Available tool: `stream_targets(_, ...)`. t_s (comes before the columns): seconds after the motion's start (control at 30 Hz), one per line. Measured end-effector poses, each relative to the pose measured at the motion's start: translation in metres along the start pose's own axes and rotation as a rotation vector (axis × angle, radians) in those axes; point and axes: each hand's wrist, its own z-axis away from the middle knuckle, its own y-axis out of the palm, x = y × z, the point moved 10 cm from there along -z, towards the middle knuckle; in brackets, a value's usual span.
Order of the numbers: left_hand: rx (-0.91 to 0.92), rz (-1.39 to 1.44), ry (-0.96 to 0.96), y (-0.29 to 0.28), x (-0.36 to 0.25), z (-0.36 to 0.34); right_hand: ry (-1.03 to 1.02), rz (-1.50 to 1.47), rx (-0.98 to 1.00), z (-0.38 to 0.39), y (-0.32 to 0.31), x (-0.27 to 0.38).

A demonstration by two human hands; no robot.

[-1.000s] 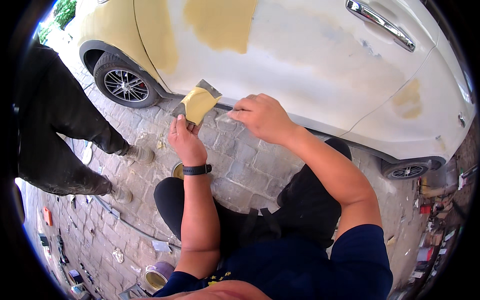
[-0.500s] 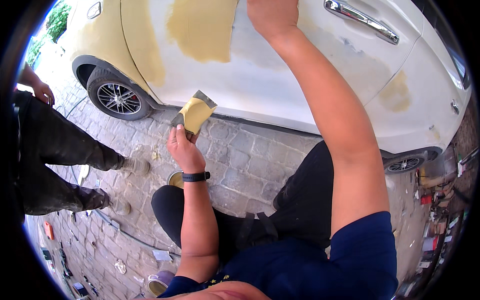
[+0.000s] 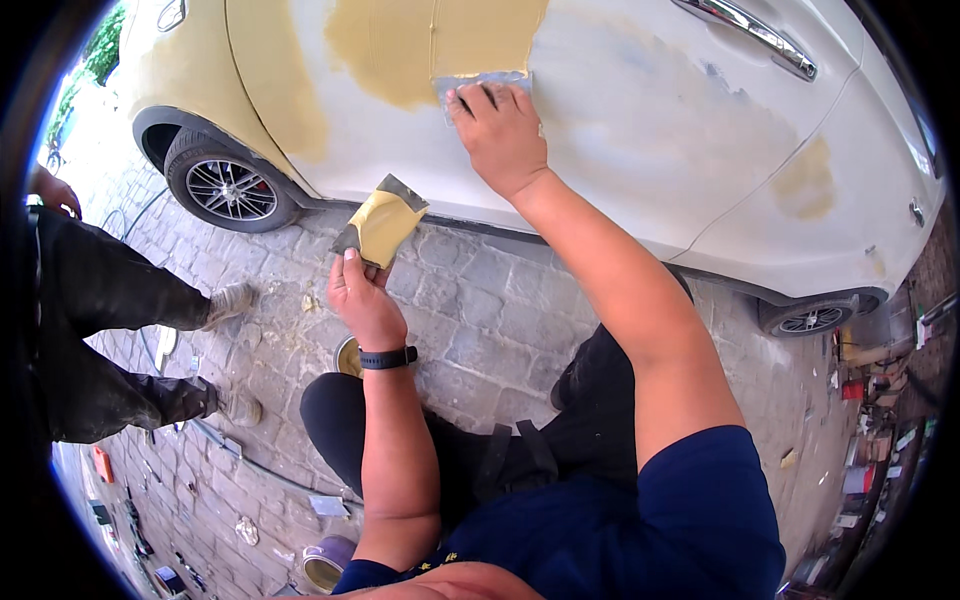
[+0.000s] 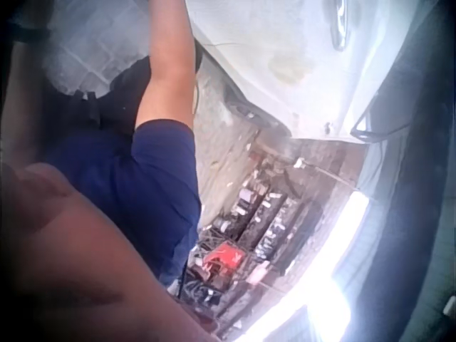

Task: The person applies a beige body filler to the side panel of a white car using a small metal spatula, spreading the material in smooth strokes. They then use a larger metal straightedge to level and smooth the applied filler across the panel surface.

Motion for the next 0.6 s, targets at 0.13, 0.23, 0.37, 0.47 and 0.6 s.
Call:
stream_targets(0.13, -0.005, 0.0, -0.012, 0.0, 0.004, 0.002, -0.037, -0.051, 0.104, 0.04, 0.017, 0.015)
stream_targets(0.23, 0.002, 0.011, -0.018, 0.0, 0.001, 0.0, -0.032, -0.087, 0.205, 0.053, 0.015, 0.022)
stream_targets(0.37, 0.005, -0.002, -0.008, 0.0, 0.001, 0.002, 0.032, -0.128, 0.162, 0.037, -0.032, 0.009)
stream_targets(0.47, 0.012, 0.009, 0.011, 0.006, 0.001, 0.001, 0.072, -0.069, -0.075, -0.015, -0.095, -0.031)
stream_targets(0.6, 0.032, -0.002, 0.005, 0.01, 0.004, 0.002, 0.132, 0.097, -0.224, -0.072, -0.135, -0.089)
